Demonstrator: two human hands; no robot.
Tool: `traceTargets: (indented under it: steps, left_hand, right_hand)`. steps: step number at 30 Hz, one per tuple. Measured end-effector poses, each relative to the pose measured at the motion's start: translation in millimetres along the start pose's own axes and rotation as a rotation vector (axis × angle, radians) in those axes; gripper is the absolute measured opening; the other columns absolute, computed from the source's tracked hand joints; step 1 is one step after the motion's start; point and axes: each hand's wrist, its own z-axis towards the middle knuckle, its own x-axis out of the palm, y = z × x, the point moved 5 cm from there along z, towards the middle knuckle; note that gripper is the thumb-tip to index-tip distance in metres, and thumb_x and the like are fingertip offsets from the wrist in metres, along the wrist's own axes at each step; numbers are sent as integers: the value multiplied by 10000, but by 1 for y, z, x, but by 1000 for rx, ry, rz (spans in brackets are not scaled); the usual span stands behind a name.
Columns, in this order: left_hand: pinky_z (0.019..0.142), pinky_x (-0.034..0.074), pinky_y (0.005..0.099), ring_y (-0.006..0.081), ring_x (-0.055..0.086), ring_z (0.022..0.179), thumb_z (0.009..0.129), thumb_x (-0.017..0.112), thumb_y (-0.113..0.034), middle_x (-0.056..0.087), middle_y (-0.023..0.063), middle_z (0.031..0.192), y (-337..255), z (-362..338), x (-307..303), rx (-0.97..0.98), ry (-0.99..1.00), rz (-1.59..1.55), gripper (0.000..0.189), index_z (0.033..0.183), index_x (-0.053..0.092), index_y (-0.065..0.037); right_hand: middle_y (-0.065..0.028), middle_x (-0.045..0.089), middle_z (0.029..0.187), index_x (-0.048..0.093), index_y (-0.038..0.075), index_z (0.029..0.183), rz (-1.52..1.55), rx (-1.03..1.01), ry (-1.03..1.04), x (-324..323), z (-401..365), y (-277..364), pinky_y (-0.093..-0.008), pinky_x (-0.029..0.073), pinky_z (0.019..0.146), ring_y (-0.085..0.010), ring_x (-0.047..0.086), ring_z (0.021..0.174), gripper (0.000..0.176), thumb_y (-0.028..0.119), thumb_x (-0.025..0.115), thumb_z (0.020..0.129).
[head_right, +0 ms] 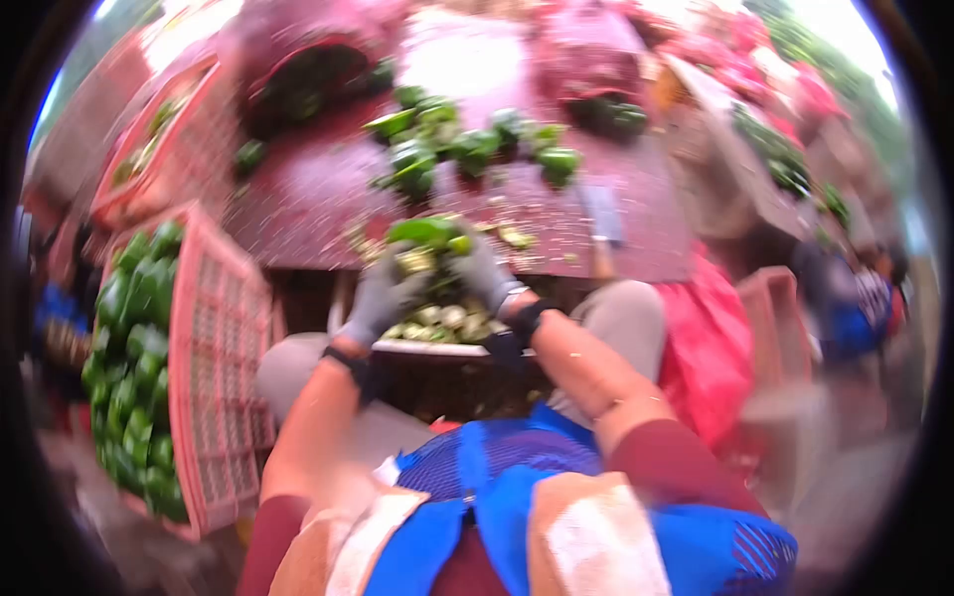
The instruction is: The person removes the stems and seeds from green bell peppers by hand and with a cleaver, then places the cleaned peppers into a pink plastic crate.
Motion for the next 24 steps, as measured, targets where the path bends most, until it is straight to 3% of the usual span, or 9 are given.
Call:
traceTargets:
  steps: [1, 3, 7, 12, 14, 17, 19, 21, 24]
  left_hand:
    - [758, 542, 456, 357, 686, 860, 858, 697, -312, 679, 227, 992, -27, 2, -3, 19, 66, 447, 455, 1212, 575, -53]
    - [857, 516, 490, 390, 649, 993, 829, 683, -242, 674, 221, 1066, -14, -1, -5, 77, 62, 711, 502, 1262, 542, -31]
    - [823, 517, 494, 402, 649, 940, 839, 676, -234, 656, 208, 1050, -31, 0, -39, 37, -83, 721, 383, 1175, 543, -107]
    - [782, 520, 490, 399, 656, 888, 867, 682, -272, 666, 193, 999, -48, -24, -106, -56, -271, 687, 328, 1126, 560, -112]
    - [780, 518, 484, 386, 658, 883, 884, 683, -287, 672, 192, 953, -46, -31, -124, -73, -348, 477, 324, 1122, 575, -95]
    - [829, 514, 462, 379, 645, 937, 877, 671, -245, 668, 192, 1013, -18, -27, -100, -169, -308, 497, 306, 1145, 602, -113]
    - [881, 508, 417, 366, 623, 1026, 861, 667, -208, 640, 171, 1148, -6, -21, -80, 15, -176, 699, 348, 1199, 611, -144]
    - [1002, 406, 526, 344, 468, 1271, 857, 665, -239, 454, 170, 1418, -40, -30, -73, -207, -55, 807, 525, 1359, 517, -195]
    - [1027, 363, 552, 343, 417, 1316, 877, 636, -297, 418, 167, 1450, -31, -30, -63, -149, -15, 672, 606, 1434, 448, -151]
  right_hand:
    - [-93, 673, 1090, 596, 46, 1232, -134, -2, -15, 6, 0, 19, -324, 503, 867, -158, 600, 1004, 412, -21, 570, 827]
    - [-82, 686, 991, 612, 53, 1210, -166, 41, -33, 18, 6, 17, -335, 531, 806, -176, 649, 914, 310, 94, 575, 905]
    - [-36, 651, 1121, 610, 67, 1244, 201, 113, -84, 44, 36, 19, -299, 556, 786, -138, 638, 952, 341, 21, 630, 906]
    - [-68, 704, 948, 628, 65, 1213, 252, 53, -45, 41, 95, 51, -260, 554, 695, -138, 670, 760, 311, 121, 677, 911]
    - [-95, 702, 1023, 610, 29, 1228, 185, 93, 86, 40, 127, 74, -287, 576, 725, -164, 696, 853, 315, 134, 650, 934]
    - [-87, 685, 1056, 538, 16, 1293, 200, -22, 307, 125, 146, 152, -299, 595, 757, -181, 703, 895, 399, 121, 640, 923]
    - [-90, 669, 1082, 492, 25, 1328, 59, -14, 341, 169, 174, 168, -315, 600, 765, -187, 699, 904, 466, 130, 651, 902]
    - [-90, 664, 1078, 521, 26, 1305, 195, -107, 392, 234, 195, 191, -338, 596, 790, -178, 691, 884, 444, 122, 657, 894]
    - [-114, 684, 1032, 588, 33, 1249, 207, -227, 444, 319, 243, 205, -314, 597, 690, -196, 706, 852, 419, 125, 702, 856]
